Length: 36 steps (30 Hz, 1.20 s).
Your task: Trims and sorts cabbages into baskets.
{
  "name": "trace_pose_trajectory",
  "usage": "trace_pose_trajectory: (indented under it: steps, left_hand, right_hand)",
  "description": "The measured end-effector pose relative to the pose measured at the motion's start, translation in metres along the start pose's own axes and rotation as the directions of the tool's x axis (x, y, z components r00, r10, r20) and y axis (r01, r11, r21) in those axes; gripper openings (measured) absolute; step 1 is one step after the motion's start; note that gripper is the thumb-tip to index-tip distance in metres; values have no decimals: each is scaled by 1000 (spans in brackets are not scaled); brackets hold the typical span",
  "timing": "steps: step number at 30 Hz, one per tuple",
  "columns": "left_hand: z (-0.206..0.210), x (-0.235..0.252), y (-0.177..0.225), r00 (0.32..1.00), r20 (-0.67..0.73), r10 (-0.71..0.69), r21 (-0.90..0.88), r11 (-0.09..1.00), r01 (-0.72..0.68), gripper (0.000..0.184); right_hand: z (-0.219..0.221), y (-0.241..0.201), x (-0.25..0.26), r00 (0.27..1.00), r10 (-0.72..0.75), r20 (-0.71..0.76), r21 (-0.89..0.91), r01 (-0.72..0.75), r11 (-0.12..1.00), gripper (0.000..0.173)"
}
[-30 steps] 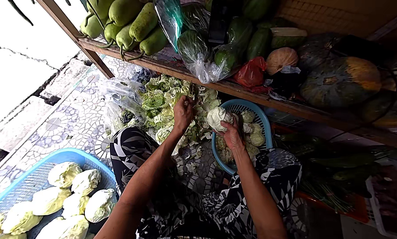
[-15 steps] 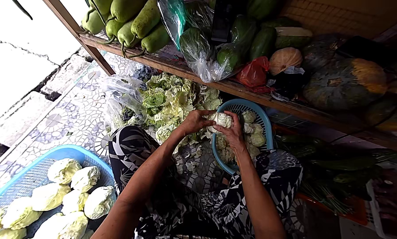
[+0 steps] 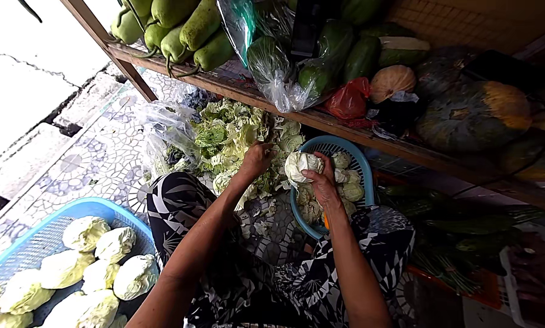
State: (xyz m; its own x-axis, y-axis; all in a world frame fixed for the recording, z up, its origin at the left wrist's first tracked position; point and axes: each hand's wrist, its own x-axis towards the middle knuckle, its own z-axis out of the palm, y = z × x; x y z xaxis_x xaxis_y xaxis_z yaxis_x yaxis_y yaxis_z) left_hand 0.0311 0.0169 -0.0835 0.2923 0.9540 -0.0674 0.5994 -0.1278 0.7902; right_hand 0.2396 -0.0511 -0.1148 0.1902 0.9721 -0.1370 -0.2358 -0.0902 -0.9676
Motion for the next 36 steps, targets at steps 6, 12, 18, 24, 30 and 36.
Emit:
trace_pose_trajectory:
  steps: [6, 12, 18, 24, 30, 36]
  left_hand:
    - [7, -18, 13, 965, 226, 130, -397, 917, -31, 40]
    - [1, -13, 14, 966, 258, 1, -453, 884, 120, 29]
    - [-4, 2, 11, 964, 255, -72, -502, 842, 195, 23]
    - [-13, -1, 20, 965, 225, -138, -669, 698, 256, 19]
    - [-9, -1, 7, 987, -136, -80, -264, 964, 42, 55]
    - [45, -12, 15, 908, 103, 407, -22, 913, -407, 86]
  right_hand:
    - [4, -6, -4, 998, -43, 43, -256, 53, 965, 90]
    - [5, -9, -4, 992, -70, 104, -363, 104, 926, 91]
    - [2, -11, -1, 992, -84, 98, -326, 111, 939, 90]
    - [4, 1, 0, 1000, 20, -2, 18, -20, 1000, 77]
    - [7, -12, 1, 933, 348, -86, 434, -280, 856, 44]
    - [21, 0, -3, 925, 377, -42, 398, -330, 856, 37]
